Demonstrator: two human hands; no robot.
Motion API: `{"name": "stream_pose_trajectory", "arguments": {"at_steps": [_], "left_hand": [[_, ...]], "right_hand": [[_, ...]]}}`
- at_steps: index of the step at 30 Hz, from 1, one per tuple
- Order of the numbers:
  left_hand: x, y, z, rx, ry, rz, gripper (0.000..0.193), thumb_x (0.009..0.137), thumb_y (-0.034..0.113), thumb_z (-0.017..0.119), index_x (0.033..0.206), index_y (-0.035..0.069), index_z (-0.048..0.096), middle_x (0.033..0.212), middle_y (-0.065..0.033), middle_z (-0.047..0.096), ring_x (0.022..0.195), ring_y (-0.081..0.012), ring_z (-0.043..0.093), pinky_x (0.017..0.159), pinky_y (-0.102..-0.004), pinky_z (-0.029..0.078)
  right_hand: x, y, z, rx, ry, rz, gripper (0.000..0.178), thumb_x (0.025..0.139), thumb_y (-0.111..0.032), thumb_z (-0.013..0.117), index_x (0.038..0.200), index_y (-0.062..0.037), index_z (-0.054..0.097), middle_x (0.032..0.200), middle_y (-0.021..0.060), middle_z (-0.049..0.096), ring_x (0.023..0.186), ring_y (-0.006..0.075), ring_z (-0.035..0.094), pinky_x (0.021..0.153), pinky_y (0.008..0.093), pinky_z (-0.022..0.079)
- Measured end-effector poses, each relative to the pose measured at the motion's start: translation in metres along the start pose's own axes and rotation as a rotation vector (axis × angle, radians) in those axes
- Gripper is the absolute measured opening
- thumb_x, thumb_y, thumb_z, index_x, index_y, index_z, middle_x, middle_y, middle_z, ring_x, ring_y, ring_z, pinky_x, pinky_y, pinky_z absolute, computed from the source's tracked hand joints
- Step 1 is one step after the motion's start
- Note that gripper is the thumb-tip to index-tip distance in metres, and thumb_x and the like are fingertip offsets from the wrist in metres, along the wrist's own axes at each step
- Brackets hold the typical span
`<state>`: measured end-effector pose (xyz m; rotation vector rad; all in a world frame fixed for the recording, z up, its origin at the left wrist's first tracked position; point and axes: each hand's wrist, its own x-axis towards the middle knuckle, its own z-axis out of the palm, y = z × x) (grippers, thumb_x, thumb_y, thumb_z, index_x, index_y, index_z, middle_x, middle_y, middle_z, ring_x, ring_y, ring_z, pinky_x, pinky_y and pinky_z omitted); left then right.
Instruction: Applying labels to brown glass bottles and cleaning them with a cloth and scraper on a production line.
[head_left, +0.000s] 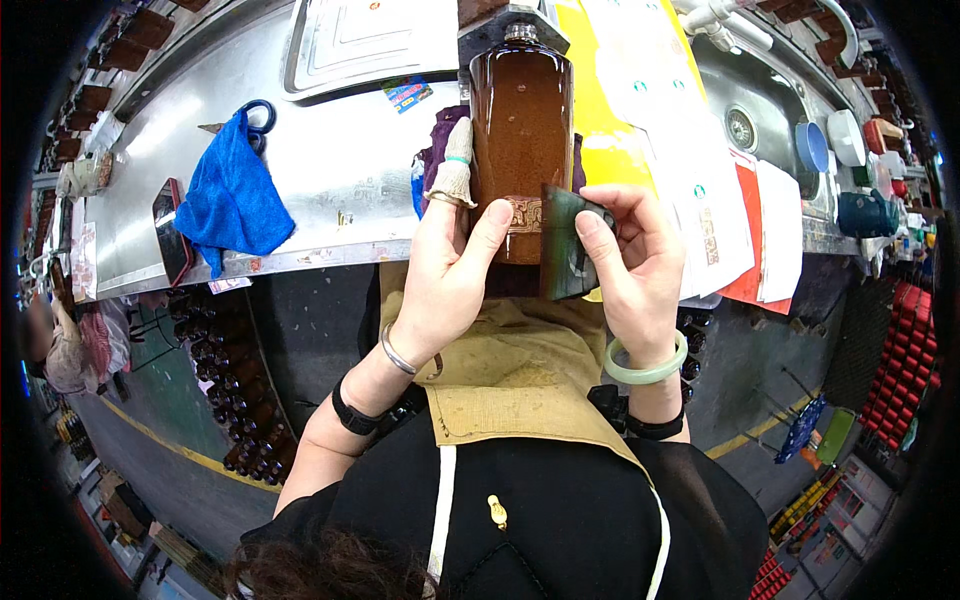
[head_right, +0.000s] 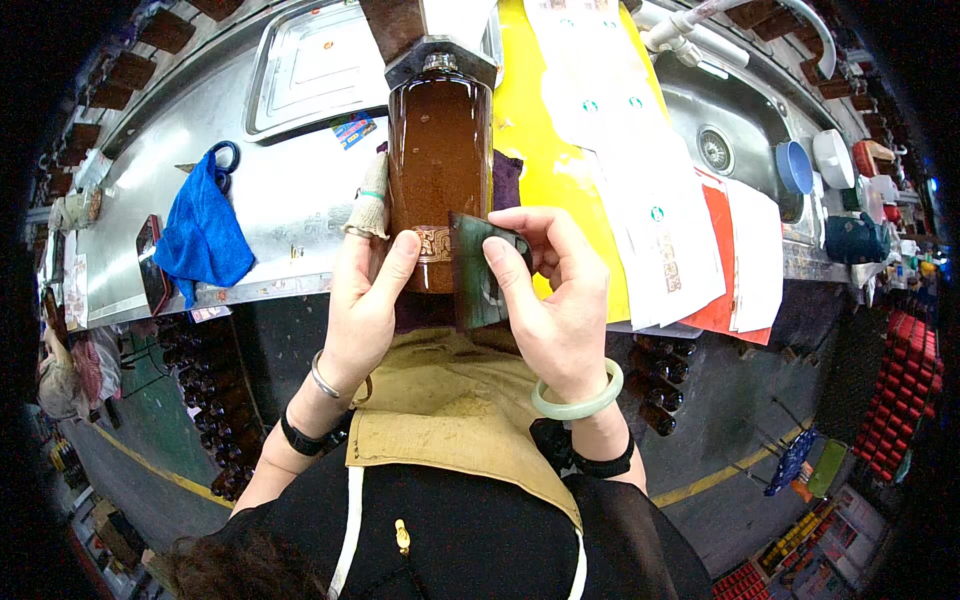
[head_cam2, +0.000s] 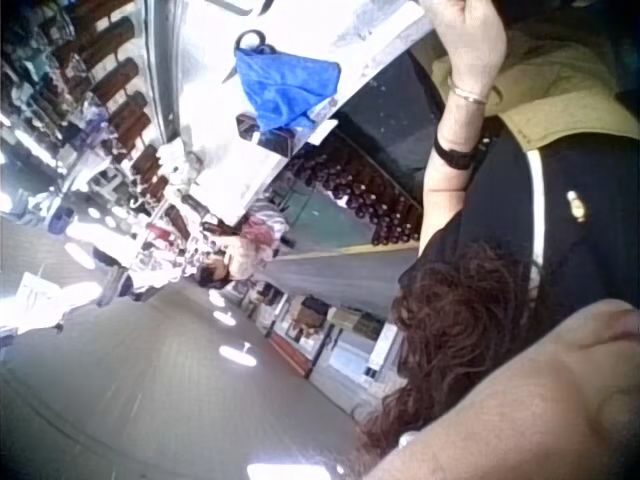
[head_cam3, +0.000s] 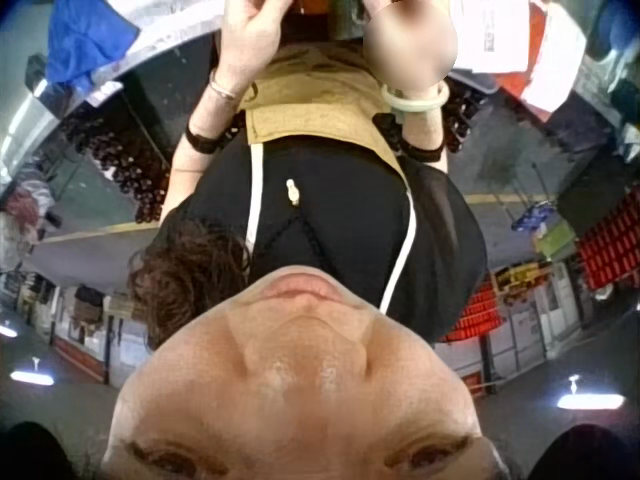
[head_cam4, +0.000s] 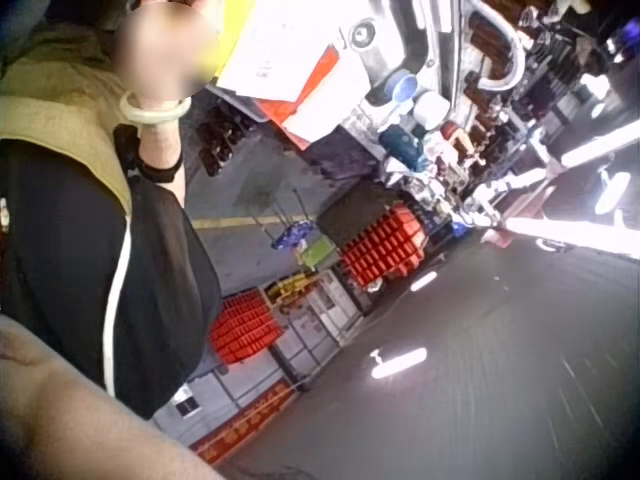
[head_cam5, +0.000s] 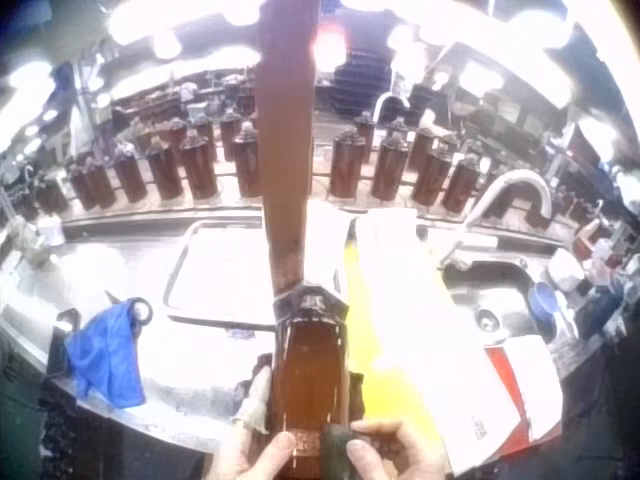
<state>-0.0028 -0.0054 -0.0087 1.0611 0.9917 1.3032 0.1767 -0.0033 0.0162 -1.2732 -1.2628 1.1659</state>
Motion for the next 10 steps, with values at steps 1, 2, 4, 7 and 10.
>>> {"name": "stream_pose_trajectory", "arguments": {"at_steps": [1, 2, 4, 7, 10], "left_hand": [[-0.002, 0.001, -0.002, 0.033, -0.019, -0.011, 0.061, 0.111, 0.012, 0.052, 0.163, -0.006, 0.026, 0.16, -0.0164, 0.044, 0.145, -0.0218, 0.045, 0.122, -0.0364, 0.035], [-0.002, 0.0, -0.003, 0.001, -0.025, -0.017, 0.06, 0.112, 0.014, 0.05, 0.163, -0.006, 0.025, 0.161, -0.0167, 0.043, 0.146, -0.0221, 0.044, 0.122, -0.0365, 0.034], [-0.003, -0.002, -0.005, -0.063, -0.036, -0.028, 0.059, 0.114, 0.019, 0.045, 0.164, -0.007, 0.024, 0.163, -0.0172, 0.041, 0.148, -0.0228, 0.042, 0.123, -0.0365, 0.032], [-0.001, -0.012, -0.008, -0.065, -0.033, 0.087, 0.064, 0.117, 0.032, 0.032, 0.163, -0.01, 0.021, 0.168, -0.0194, 0.033, 0.154, -0.0279, 0.033, 0.127, -0.0387, 0.024], [-0.003, -0.012, -0.016, -0.114, -0.159, -0.015, 0.09, 0.11, 0.063, 0.028, 0.167, -0.003, 0.007, 0.174, -0.0148, 0.019, 0.16, -0.0281, 0.02, 0.131, -0.0401, 0.011]], "right_hand": [[0.001, -0.004, 0.003, -0.033, 0.001, -0.003, 0.018, 0.097, -0.002, 0.073, 0.114, 0.0017, 0.068, 0.095, 0.0014, 0.07, 0.078, 0.0048, 0.059, 0.072, 0.021, 0.048], [0.001, -0.008, 0.007, -0.066, 0.002, -0.006, 0.017, 0.095, -0.002, 0.074, 0.111, 0.0014, 0.07, 0.091, 0.0014, 0.07, 0.075, 0.0049, 0.058, 0.069, 0.0215, 0.048], [0.004, -0.01, 0.011, -0.167, 0.015, -0.089, 0.015, 0.092, -0.002, 0.076, 0.106, 0.0011, 0.071, 0.084, 0.0025, 0.069, 0.069, 0.0054, 0.057, 0.064, 0.0222, 0.046], [0.005, -0.026, 0.019, -0.319, 0.016, -0.127, 0.016, 0.089, -0.002, 0.078, 0.103, 0.0004, 0.071, 0.079, 0.0022, 0.066, 0.064, 0.0065, 0.056, 0.059, 0.023, 0.045], [0.007, -0.039, 0.026, -0.433, -0.007, -0.122, 0.015, 0.09, -0.002, 0.077, 0.104, -0.0008, 0.071, 0.08, 0.0008, 0.067, 0.065, 0.007, 0.06, 0.059, 0.0239, 0.048]]}}
